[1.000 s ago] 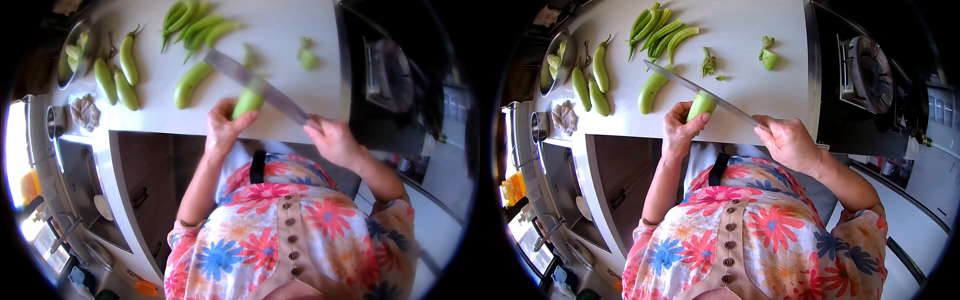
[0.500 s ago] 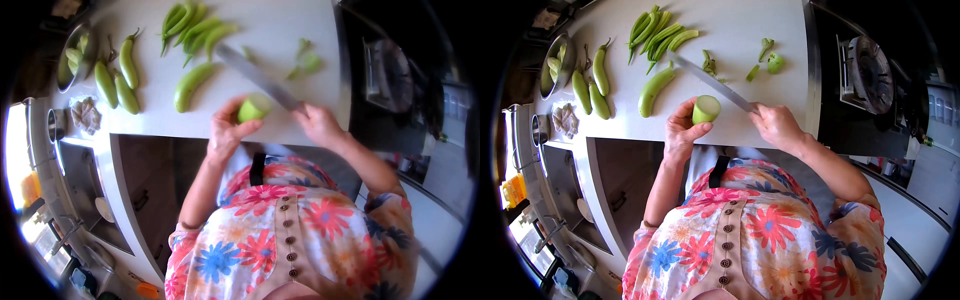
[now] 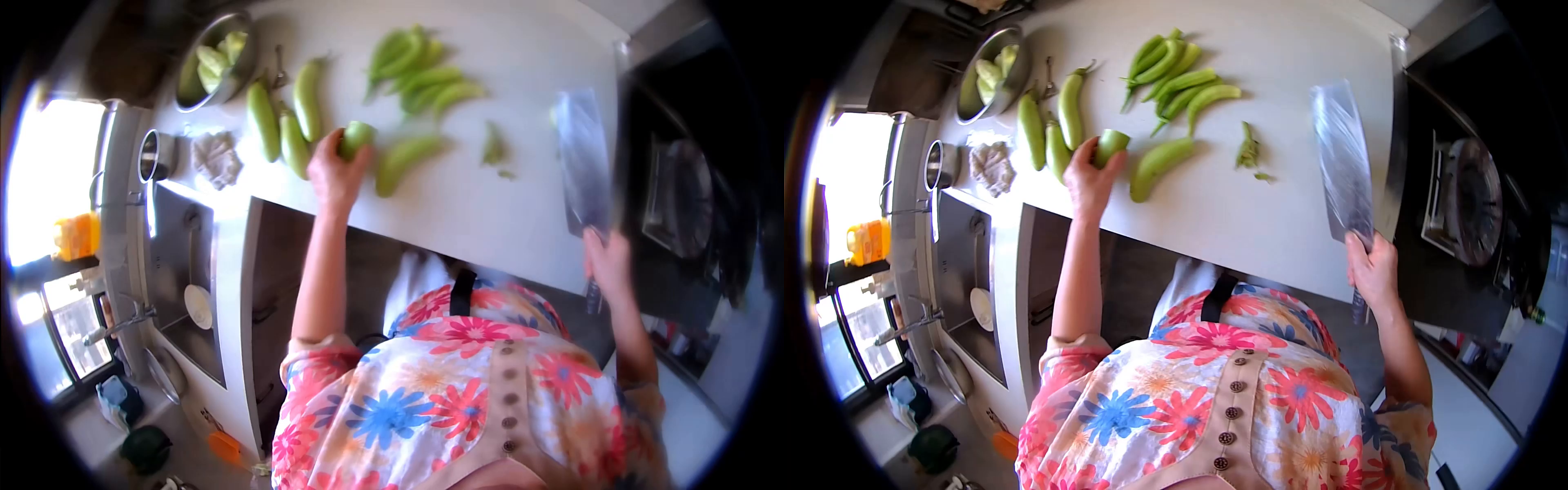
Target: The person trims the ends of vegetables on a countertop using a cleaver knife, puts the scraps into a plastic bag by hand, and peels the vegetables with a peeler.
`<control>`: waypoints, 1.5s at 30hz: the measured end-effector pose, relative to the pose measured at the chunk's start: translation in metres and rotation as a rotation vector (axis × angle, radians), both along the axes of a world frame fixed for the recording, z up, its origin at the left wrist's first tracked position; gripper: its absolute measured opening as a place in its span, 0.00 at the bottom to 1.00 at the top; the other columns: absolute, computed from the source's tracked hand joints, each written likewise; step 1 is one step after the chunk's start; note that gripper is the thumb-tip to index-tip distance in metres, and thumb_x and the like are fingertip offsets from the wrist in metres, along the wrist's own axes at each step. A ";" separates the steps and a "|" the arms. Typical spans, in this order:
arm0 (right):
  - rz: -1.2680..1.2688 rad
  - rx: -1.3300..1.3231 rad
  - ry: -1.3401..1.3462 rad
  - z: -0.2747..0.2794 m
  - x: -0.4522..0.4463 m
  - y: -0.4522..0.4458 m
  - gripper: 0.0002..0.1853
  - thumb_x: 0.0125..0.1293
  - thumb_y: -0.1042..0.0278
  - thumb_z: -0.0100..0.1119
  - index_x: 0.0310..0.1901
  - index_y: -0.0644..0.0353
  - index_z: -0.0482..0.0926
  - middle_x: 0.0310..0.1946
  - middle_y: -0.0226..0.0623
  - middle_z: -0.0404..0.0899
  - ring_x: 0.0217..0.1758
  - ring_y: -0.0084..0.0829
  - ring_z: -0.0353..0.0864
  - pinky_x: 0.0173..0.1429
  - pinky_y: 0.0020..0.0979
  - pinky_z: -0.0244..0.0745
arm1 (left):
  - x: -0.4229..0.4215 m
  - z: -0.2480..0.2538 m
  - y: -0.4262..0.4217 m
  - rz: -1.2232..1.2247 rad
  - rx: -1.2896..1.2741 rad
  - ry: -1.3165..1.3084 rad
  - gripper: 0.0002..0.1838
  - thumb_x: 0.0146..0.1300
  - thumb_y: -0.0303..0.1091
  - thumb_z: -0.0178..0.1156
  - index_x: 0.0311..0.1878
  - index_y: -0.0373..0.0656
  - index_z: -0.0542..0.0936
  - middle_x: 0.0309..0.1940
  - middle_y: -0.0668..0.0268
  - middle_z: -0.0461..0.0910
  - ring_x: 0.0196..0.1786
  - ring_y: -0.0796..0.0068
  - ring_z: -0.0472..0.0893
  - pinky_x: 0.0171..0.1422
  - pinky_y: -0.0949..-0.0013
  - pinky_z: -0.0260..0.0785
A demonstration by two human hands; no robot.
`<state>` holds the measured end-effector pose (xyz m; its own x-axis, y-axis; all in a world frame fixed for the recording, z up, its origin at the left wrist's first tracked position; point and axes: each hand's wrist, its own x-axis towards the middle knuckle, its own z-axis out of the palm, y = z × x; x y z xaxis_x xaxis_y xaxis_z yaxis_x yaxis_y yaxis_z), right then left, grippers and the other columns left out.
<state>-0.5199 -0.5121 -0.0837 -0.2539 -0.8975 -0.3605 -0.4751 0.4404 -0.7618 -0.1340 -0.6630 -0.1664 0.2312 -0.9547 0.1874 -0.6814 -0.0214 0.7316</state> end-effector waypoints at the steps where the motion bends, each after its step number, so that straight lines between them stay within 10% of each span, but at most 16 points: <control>1: -0.010 0.009 -0.006 -0.001 -0.001 0.000 0.11 0.68 0.68 0.50 0.28 0.62 0.69 0.10 0.26 0.65 0.09 0.17 0.64 0.14 0.23 0.59 | 0.000 0.001 -0.007 -0.049 0.071 -0.135 0.26 0.48 0.39 0.70 0.50 0.37 0.78 0.40 0.55 0.81 0.43 0.64 0.80 0.50 0.65 0.72; 13: -0.133 -0.015 -0.005 0.013 0.018 -0.003 0.09 0.68 0.68 0.52 0.32 0.63 0.73 0.13 0.24 0.66 0.10 0.16 0.65 0.14 0.22 0.58 | 0.051 0.021 -0.136 0.100 0.497 -0.816 0.29 0.47 0.55 0.66 0.48 0.44 0.79 0.44 0.56 0.80 0.49 0.59 0.78 0.51 0.56 0.72; 19: -0.181 -0.143 0.012 0.024 0.008 0.002 0.09 0.69 0.66 0.52 0.34 0.62 0.75 0.12 0.24 0.66 0.11 0.15 0.65 0.15 0.21 0.58 | 0.058 0.038 -0.137 0.104 0.138 -0.309 0.28 0.49 0.46 0.64 0.53 0.43 0.77 0.32 0.58 0.82 0.33 0.64 0.82 0.39 0.62 0.74; 23: -0.224 -0.165 0.016 0.028 0.012 0.013 0.09 0.69 0.66 0.52 0.35 0.63 0.75 0.12 0.24 0.67 0.11 0.13 0.64 0.15 0.20 0.58 | 0.005 0.081 -0.064 -0.480 0.063 0.195 0.24 0.54 0.37 0.64 0.55 0.41 0.77 0.32 0.62 0.82 0.28 0.76 0.80 0.31 0.71 0.73; 26: -0.136 -0.023 -0.009 0.034 0.026 0.022 0.09 0.68 0.67 0.53 0.36 0.65 0.76 0.14 0.25 0.70 0.14 0.15 0.67 0.19 0.21 0.63 | -0.052 0.082 -0.003 -0.664 0.793 0.402 0.24 0.53 0.34 0.67 0.52 0.32 0.77 0.32 0.61 0.81 0.31 0.77 0.79 0.35 0.72 0.73; 33: 0.381 -0.087 0.169 0.031 0.045 0.033 0.08 0.65 0.68 0.55 0.41 0.63 0.76 0.20 0.45 0.75 0.22 0.43 0.76 0.28 0.35 0.70 | -0.080 0.024 0.055 -0.685 0.951 0.426 0.25 0.51 0.44 0.63 0.45 0.32 0.80 0.29 0.54 0.82 0.31 0.69 0.81 0.41 0.67 0.72; 45: 0.539 -0.100 0.259 0.018 0.030 0.031 0.09 0.63 0.71 0.53 0.43 0.63 0.75 0.22 0.48 0.76 0.26 0.49 0.77 0.31 0.41 0.71 | -0.095 0.028 0.071 -0.618 1.030 0.613 0.22 0.53 0.40 0.62 0.45 0.31 0.79 0.26 0.60 0.79 0.26 0.74 0.78 0.33 0.70 0.71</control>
<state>-0.4896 -0.4808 -0.0653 0.1775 -0.9505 -0.2549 -0.7870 0.0184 -0.6167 -0.2285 -0.5917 -0.1383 -0.4971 -0.5749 -0.6499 -0.3506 -0.5521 0.7565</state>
